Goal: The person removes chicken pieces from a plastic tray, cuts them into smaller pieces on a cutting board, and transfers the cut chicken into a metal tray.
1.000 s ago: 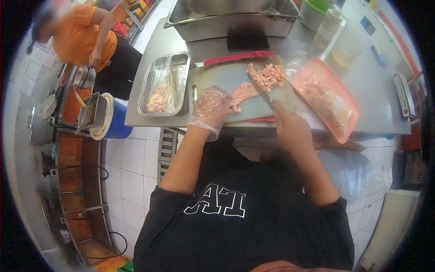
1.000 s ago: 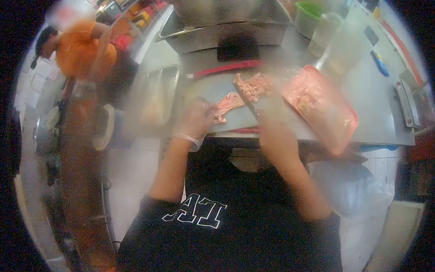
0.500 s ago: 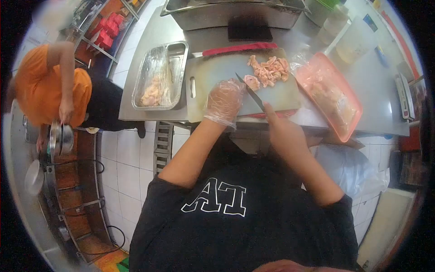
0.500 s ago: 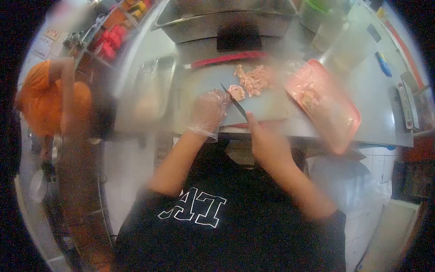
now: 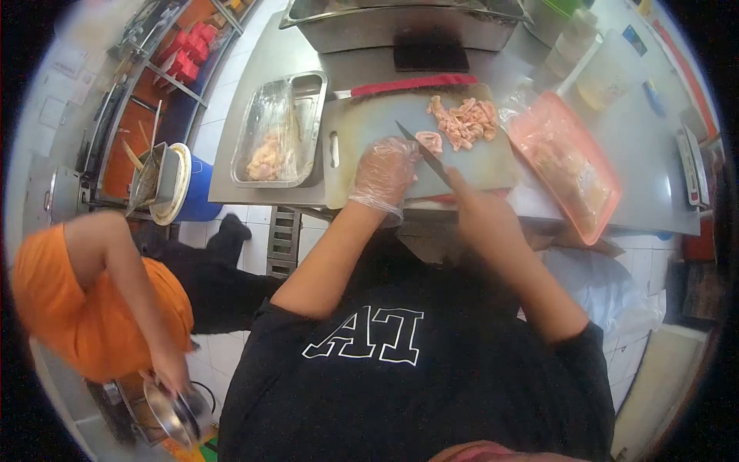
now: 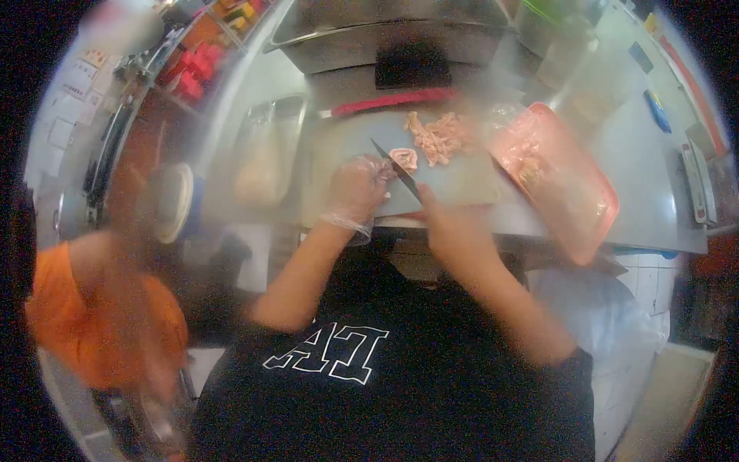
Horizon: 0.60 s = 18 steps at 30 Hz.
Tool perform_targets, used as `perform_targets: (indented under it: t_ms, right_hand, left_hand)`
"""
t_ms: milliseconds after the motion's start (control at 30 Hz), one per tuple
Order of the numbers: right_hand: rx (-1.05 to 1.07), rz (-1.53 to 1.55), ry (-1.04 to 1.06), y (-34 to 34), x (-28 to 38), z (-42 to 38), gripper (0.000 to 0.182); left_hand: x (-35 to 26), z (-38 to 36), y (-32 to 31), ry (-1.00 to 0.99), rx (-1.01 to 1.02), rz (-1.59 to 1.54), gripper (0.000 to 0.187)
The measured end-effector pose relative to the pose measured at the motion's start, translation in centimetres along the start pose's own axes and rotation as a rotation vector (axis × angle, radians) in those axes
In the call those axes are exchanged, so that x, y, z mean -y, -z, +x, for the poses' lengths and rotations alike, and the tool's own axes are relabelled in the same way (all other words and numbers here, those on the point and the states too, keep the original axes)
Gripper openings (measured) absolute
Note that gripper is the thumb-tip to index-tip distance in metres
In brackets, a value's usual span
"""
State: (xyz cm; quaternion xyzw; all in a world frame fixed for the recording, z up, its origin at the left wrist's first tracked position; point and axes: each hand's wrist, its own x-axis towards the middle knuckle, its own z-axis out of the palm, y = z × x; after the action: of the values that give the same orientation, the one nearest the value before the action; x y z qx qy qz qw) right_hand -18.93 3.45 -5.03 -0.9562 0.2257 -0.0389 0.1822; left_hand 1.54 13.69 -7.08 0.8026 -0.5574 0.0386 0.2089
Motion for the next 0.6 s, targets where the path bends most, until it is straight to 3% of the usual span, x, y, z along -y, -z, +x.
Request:
perform_targets:
  t_ms: [233, 333, 400, 600]
  right_hand:
    - [0.096, 0.026, -0.103, 2.6, 0.8, -3.7, 0.048]
    - [0.028, -0.081, -0.018, 0.6, 0.7, -1.0, 0.051]
    - [0.03, -0.042, -0.034, 0.3, 1.6, 1.7, 0.052]
    - [0.017, 0.019, -0.072, -0.5, 0.6, 4.0, 0.054]
  left_hand:
    - [0.7, -0.2, -1.3, -0.013, -0.022, 0.023, 0.017]
    - [0.1, 0.1, -0.4, -0.045, -0.016, 0.06, 0.016]
    - [0.8, 0.1, -1.3, -0.054, 0.019, 0.026, 0.027]
    - [0.6, -0.7, 0.8, -0.048, 0.008, -0.071, 0.021]
